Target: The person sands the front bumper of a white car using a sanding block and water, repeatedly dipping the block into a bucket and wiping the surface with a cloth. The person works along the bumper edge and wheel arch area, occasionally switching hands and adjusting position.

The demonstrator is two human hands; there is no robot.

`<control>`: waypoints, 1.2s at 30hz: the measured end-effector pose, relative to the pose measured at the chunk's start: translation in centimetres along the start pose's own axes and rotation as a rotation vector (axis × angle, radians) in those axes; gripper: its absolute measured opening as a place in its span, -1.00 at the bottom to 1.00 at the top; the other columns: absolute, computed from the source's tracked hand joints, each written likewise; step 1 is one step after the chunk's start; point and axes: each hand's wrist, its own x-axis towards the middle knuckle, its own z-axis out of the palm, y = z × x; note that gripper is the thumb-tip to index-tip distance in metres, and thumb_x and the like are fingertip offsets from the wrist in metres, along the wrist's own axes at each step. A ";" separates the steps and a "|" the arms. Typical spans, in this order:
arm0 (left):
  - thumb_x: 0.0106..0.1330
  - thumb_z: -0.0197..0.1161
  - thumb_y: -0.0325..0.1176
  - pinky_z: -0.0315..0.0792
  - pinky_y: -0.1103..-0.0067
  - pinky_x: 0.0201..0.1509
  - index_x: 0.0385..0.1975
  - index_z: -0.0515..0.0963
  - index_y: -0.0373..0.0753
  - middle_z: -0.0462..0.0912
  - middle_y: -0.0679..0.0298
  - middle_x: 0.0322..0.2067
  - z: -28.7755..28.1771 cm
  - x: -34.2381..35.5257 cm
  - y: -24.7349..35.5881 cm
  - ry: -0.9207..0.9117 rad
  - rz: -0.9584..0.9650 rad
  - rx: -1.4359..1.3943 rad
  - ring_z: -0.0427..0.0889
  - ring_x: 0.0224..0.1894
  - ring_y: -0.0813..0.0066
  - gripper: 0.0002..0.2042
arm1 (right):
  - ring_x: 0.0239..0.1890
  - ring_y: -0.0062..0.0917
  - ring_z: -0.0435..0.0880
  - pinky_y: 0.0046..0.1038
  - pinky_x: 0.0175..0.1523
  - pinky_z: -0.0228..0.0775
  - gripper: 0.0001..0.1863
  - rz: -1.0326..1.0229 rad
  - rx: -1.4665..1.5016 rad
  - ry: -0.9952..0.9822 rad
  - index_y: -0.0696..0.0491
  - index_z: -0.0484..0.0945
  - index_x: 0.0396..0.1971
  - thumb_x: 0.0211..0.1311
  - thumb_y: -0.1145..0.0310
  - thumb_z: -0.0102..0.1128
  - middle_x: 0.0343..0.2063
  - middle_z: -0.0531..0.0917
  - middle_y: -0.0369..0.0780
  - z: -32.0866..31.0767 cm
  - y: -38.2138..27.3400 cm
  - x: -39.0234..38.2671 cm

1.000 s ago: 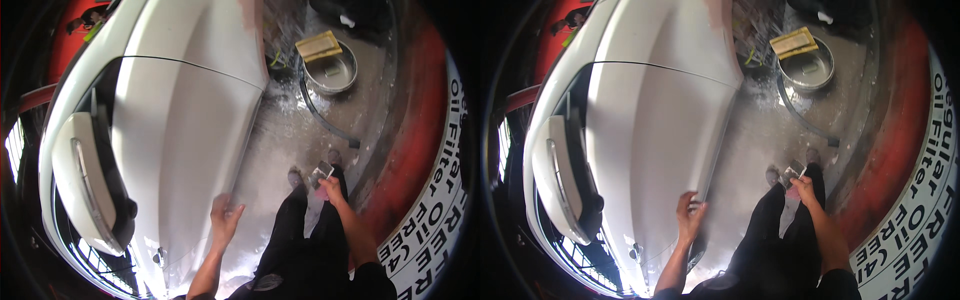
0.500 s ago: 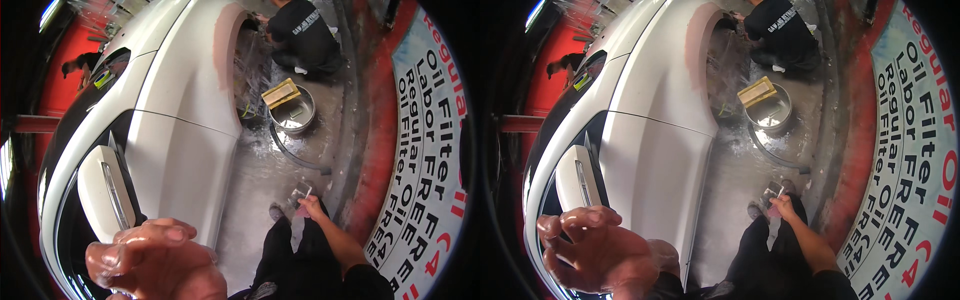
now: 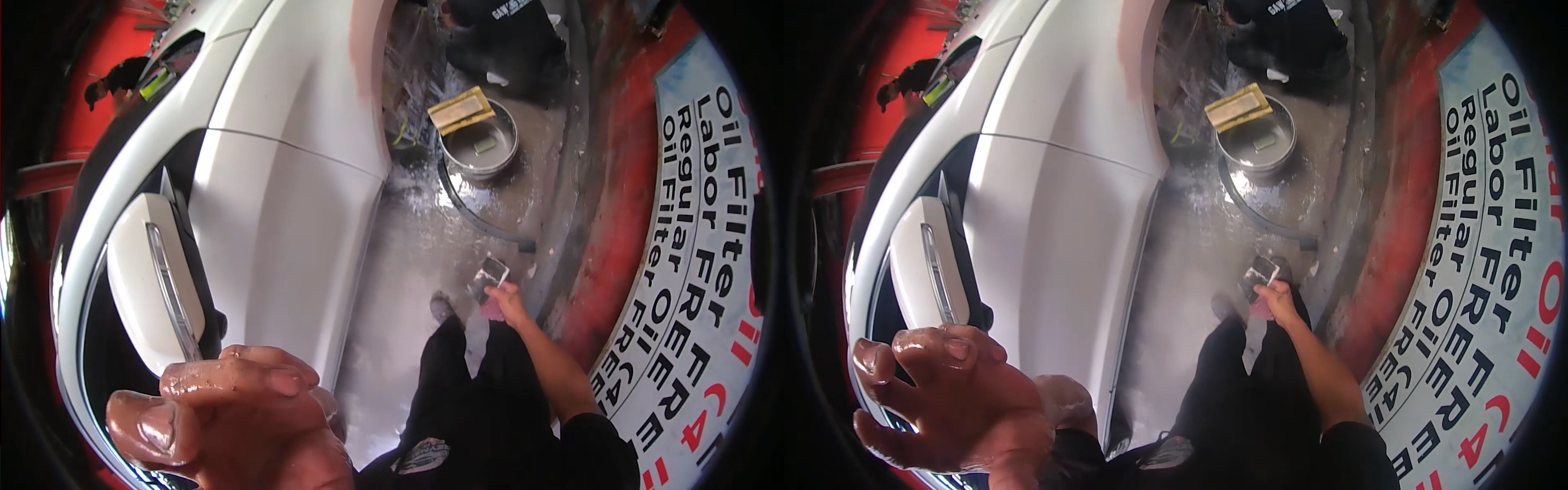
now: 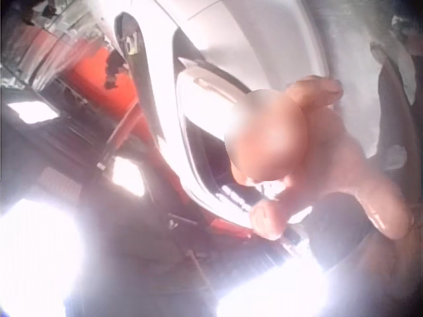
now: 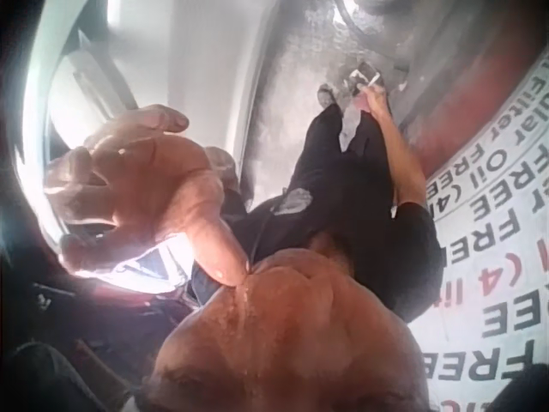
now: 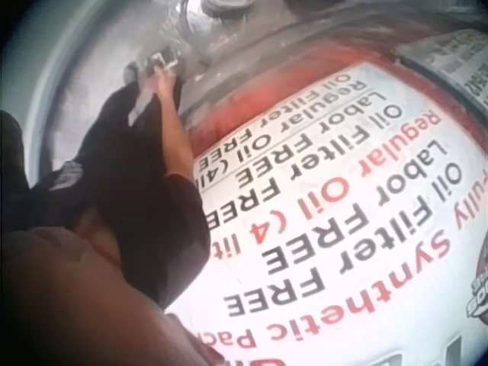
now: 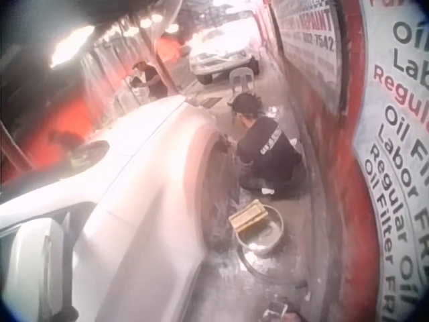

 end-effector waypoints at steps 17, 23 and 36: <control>0.21 0.48 -0.42 0.54 0.48 -0.24 -0.09 0.64 -0.36 0.62 0.04 -0.02 0.8 -23.7 -8.9 -0.427 -1.009 0.284 0.66 -0.14 0.21 -0.69 | -0.56 -0.74 0.53 -0.57 -0.44 0.33 -0.88 0.111 -0.020 -0.063 0.06 0.65 -0.38 0.24 0.35 0.38 -0.55 0.58 -0.43 2.0 0.6 0.3; 0.25 0.42 -0.40 0.51 0.30 -0.03 0.04 0.55 -0.40 0.58 -0.04 -0.02 -12.6 -55.0 -4.7 0.018 -1.309 0.772 0.59 0.03 0.02 -0.61 | -0.54 -0.73 0.54 -0.58 -0.43 0.33 -0.87 0.039 -0.049 -0.055 0.06 0.64 -0.41 0.22 0.36 0.40 -0.56 0.58 -0.42 3.4 0.5 0.2; 0.25 0.31 0.04 0.25 -0.04 0.20 0.28 0.38 -0.29 0.44 -0.23 0.08 -35.1 -58.2 10.8 0.169 -1.581 1.888 0.45 0.09 -0.20 -0.31 | -0.37 -0.68 0.66 -0.56 -0.22 0.49 -0.82 0.077 -0.101 -0.156 0.16 0.72 -0.18 0.25 0.43 0.34 -0.35 0.74 -0.31 7.5 4.1 -0.1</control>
